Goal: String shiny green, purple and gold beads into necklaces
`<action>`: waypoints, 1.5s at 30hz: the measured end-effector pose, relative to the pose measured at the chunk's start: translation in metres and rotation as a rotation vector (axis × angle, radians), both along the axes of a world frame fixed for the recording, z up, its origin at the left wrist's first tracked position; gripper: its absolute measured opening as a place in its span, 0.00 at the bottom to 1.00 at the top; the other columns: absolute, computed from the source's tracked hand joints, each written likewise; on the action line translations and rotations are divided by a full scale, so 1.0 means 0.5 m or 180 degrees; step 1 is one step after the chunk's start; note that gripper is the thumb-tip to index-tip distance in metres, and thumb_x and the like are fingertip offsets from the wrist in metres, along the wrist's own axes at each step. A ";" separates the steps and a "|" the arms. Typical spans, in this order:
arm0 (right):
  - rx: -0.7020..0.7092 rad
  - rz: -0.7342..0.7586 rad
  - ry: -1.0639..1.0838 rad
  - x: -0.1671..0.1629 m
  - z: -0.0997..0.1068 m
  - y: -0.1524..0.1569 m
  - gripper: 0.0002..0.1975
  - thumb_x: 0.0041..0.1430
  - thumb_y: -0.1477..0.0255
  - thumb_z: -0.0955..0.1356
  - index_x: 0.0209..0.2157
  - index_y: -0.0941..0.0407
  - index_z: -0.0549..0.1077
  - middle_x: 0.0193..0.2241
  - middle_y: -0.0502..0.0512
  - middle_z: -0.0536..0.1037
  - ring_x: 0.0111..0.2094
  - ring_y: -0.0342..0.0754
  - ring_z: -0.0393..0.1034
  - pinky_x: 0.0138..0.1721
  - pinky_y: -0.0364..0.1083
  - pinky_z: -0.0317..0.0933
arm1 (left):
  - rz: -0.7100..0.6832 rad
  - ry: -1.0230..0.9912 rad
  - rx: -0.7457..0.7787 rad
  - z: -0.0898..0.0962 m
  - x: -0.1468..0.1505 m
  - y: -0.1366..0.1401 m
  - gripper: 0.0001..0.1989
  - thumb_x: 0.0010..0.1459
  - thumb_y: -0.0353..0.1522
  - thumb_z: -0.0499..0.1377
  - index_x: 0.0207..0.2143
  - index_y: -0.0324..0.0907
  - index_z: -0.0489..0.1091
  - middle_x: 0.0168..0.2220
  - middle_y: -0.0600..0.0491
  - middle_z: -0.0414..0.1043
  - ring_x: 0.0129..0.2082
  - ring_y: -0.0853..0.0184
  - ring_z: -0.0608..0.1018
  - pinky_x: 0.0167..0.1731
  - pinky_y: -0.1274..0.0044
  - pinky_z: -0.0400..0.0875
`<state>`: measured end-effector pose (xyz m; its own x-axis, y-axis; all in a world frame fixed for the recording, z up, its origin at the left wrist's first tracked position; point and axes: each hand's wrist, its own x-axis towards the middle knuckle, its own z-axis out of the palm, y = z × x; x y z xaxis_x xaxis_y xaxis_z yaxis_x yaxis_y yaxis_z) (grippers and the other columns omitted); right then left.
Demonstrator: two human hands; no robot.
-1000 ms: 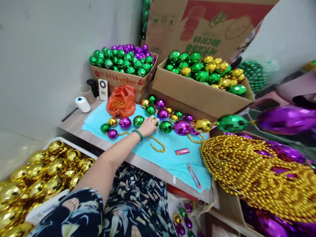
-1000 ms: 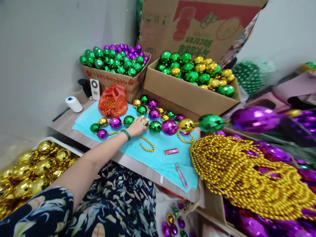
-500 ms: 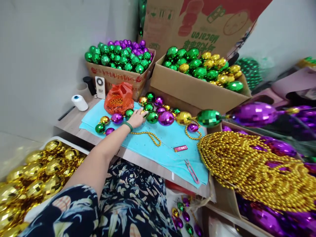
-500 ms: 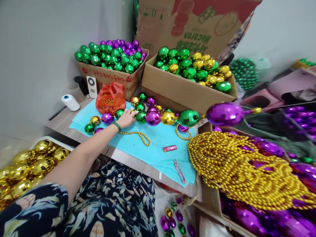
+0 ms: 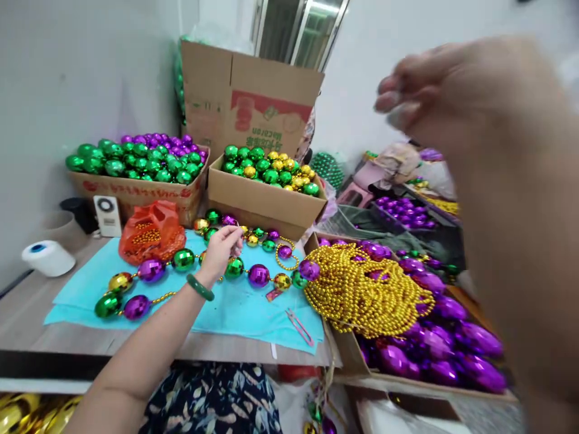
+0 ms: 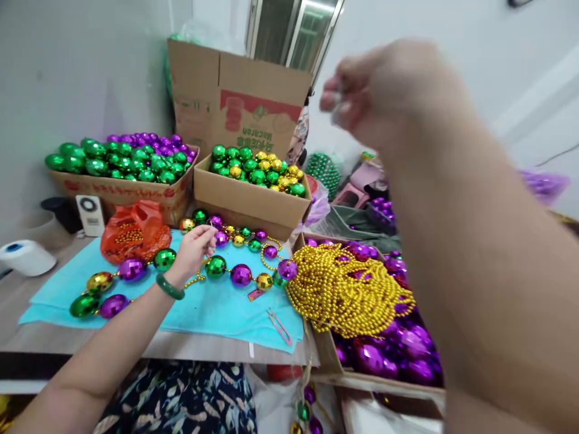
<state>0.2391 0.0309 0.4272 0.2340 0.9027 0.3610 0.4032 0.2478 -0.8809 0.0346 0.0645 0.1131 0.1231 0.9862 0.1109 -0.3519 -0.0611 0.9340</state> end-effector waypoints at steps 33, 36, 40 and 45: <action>0.0209 0.0429 0.0973 -0.068 -0.006 -0.025 0.20 0.64 0.81 0.55 0.18 0.58 0.61 0.18 0.46 0.63 0.17 0.30 0.56 0.14 0.31 0.45 | -0.1318 -0.0269 -0.0035 -0.016 0.182 -0.061 0.16 0.48 0.41 0.64 0.31 0.36 0.75 0.25 0.53 0.73 0.15 0.80 0.60 0.15 0.81 0.51; 0.0194 0.0317 0.1044 -0.043 -0.012 -0.021 0.21 0.66 0.79 0.56 0.18 0.58 0.60 0.18 0.46 0.63 0.18 0.30 0.56 0.15 0.31 0.45 | -0.1510 -0.0263 -0.0152 -0.027 0.169 -0.053 0.16 0.47 0.41 0.64 0.31 0.36 0.75 0.31 0.50 0.76 0.16 0.80 0.59 0.16 0.82 0.51; 0.0139 0.0111 0.1192 -0.013 -0.022 -0.016 0.20 0.64 0.80 0.58 0.18 0.59 0.60 0.18 0.46 0.62 0.17 0.30 0.54 0.15 0.31 0.45 | -0.1635 0.0085 -0.0167 -0.031 0.166 -0.046 0.18 0.45 0.42 0.66 0.32 0.35 0.77 0.30 0.49 0.76 0.16 0.80 0.59 0.16 0.82 0.50; 0.0132 0.0105 0.1296 0.001 -0.026 -0.011 0.20 0.65 0.81 0.57 0.17 0.59 0.60 0.17 0.46 0.61 0.17 0.30 0.53 0.15 0.31 0.44 | -0.1373 0.0448 -0.0052 -0.013 0.191 -0.059 0.17 0.43 0.41 0.67 0.30 0.35 0.78 0.25 0.51 0.74 0.16 0.79 0.59 0.17 0.80 0.51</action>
